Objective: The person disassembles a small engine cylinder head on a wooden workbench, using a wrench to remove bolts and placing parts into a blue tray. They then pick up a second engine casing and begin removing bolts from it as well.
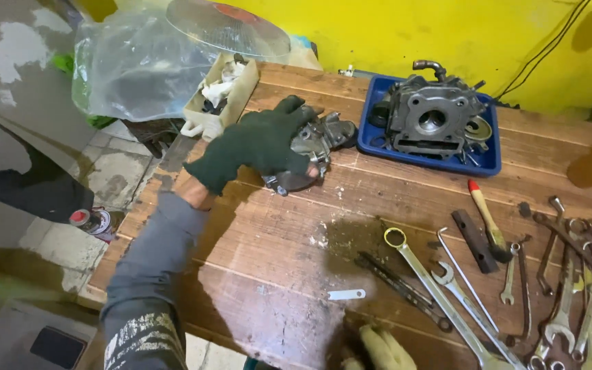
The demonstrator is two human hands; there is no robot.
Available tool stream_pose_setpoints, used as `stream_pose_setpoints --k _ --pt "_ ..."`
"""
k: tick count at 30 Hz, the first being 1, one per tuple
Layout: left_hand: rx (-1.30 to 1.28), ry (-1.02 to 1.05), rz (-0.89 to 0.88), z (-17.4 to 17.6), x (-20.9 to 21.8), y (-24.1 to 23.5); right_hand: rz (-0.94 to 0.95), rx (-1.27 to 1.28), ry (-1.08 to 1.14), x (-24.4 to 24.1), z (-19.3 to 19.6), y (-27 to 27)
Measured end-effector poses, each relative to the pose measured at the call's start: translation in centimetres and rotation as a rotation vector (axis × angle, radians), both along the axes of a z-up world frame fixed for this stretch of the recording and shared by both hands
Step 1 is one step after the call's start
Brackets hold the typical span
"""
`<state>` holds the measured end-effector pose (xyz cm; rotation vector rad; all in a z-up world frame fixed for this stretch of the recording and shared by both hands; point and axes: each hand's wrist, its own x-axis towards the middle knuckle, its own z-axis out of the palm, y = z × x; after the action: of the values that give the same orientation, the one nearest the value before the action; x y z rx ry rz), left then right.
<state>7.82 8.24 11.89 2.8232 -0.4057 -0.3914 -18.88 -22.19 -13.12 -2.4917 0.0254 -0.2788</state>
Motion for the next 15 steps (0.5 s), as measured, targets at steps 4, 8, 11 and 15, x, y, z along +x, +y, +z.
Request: stream_pose_setpoints --k 4,8,11,15 --pt "-0.11 -0.055 -0.11 0.8 -1.5 -0.2 0.124 0.13 -0.281 1.1 1.3 0.5" --pt "-0.057 -0.069 -0.097 0.8 -2.8 -0.7 0.219 0.291 -0.239 1.7 5.5 1.2" --pt "-0.085 -0.099 -0.144 0.0 -3.5 -0.5 0.321 0.298 -0.216 1.9 5.8 0.4" --pt "-0.053 -0.166 -0.206 -1.2 -5.3 -0.5 0.269 0.301 -0.193 1.2 6.1 0.4"
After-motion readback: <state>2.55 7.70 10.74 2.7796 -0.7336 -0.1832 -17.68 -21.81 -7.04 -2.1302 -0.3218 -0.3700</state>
